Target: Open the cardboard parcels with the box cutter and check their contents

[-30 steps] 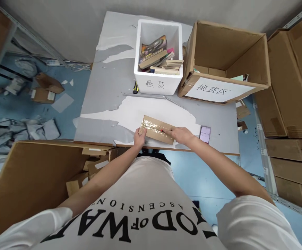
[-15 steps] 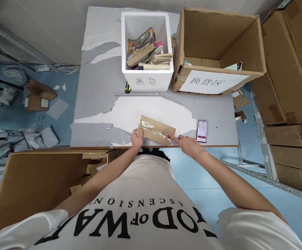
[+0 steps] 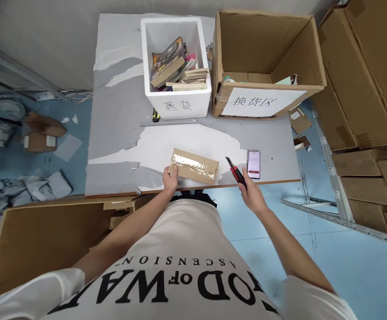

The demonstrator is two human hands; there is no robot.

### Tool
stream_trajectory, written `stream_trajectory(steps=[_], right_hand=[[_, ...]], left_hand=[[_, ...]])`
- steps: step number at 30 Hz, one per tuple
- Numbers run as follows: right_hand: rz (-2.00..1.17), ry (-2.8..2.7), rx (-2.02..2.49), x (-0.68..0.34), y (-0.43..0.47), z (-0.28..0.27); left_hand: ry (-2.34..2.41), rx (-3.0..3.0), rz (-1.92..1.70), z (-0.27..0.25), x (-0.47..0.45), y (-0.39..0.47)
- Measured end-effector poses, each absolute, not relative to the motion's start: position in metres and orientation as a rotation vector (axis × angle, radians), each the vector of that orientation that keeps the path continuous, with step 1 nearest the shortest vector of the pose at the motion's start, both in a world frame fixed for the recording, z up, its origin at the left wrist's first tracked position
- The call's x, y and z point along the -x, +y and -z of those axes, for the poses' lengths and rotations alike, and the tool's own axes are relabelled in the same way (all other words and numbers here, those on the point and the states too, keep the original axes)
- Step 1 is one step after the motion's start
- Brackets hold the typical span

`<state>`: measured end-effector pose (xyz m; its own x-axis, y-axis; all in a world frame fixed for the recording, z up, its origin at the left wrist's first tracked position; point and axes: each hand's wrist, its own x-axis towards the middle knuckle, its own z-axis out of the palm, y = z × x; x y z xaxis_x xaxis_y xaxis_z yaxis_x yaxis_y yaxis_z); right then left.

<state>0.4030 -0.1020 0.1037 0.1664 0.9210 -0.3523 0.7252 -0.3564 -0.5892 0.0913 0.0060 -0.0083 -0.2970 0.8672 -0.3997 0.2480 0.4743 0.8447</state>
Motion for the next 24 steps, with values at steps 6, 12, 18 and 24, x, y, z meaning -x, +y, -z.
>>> stream_trajectory(steps=[6,12,18,24], right_hand=[[-1.254,-0.602,1.700,-0.337,-0.077,-0.028],[-1.275,-0.577,1.589,-0.323,-0.057,-0.013],[-1.177,-0.836,1.588,-0.319,0.013,-0.010],[-1.165,-0.904,1.573,-0.309,0.045,-0.003]], left_hand=[[1.766,-0.922,-0.850,0.008,-0.089,0.004],[1.752,-0.919,-0.864,0.001,-0.080,0.002],[1.791,-0.942,-0.964,-0.002,-0.069,0.024],[1.773,-0.957,-0.909,0.001,-0.059,0.042]])
